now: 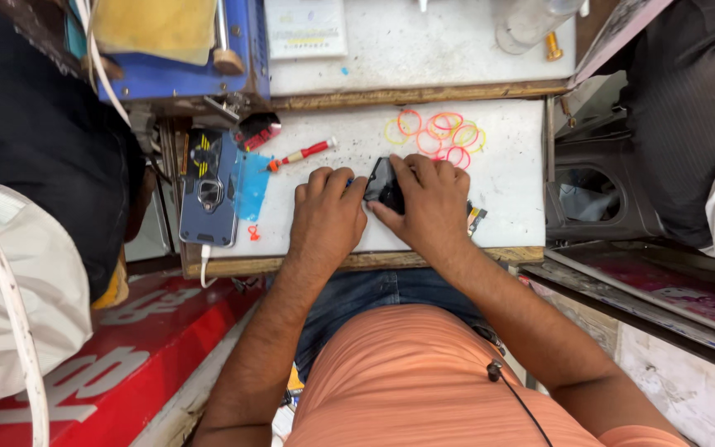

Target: The person handles a smartphone with a cracked screen, moves a box and a phone case, and then uses a small blue tool to scrape the screen surface. The person continues to scrape the screen repeatedly while another person sits nearby holding a different phone.

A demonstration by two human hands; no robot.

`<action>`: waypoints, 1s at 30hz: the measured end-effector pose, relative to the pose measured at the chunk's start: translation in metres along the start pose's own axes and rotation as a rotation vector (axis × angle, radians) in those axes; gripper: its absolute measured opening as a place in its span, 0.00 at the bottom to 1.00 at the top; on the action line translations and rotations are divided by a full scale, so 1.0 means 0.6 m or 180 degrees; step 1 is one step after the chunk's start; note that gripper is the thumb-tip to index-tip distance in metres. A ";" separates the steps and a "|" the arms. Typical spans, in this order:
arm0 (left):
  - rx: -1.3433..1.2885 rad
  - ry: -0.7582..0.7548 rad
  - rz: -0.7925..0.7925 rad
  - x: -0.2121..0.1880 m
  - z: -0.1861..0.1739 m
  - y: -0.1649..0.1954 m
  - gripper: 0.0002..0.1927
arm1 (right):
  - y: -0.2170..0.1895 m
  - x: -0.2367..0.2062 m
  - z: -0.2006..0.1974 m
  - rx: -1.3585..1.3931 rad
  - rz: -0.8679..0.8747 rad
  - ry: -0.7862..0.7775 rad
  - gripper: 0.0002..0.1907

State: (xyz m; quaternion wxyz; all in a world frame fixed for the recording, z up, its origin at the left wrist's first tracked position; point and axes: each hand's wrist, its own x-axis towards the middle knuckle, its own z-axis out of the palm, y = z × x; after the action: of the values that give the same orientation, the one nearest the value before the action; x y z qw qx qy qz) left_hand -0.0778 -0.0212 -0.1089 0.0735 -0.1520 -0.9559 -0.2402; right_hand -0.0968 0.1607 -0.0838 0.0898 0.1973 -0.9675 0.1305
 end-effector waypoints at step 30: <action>-0.0172 -0.1008 -0.0713 -0.134 -0.081 0.031 0.25 | 0.015 -0.009 0.015 -0.0265 -0.0231 -0.0003 0.40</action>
State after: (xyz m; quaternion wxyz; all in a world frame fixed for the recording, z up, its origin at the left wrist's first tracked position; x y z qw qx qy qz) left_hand 0.0073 -0.0494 -0.0753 -0.1091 -0.0824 -0.9597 -0.2455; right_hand -0.0967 0.1678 -0.0957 0.1021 0.2284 -0.9643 0.0867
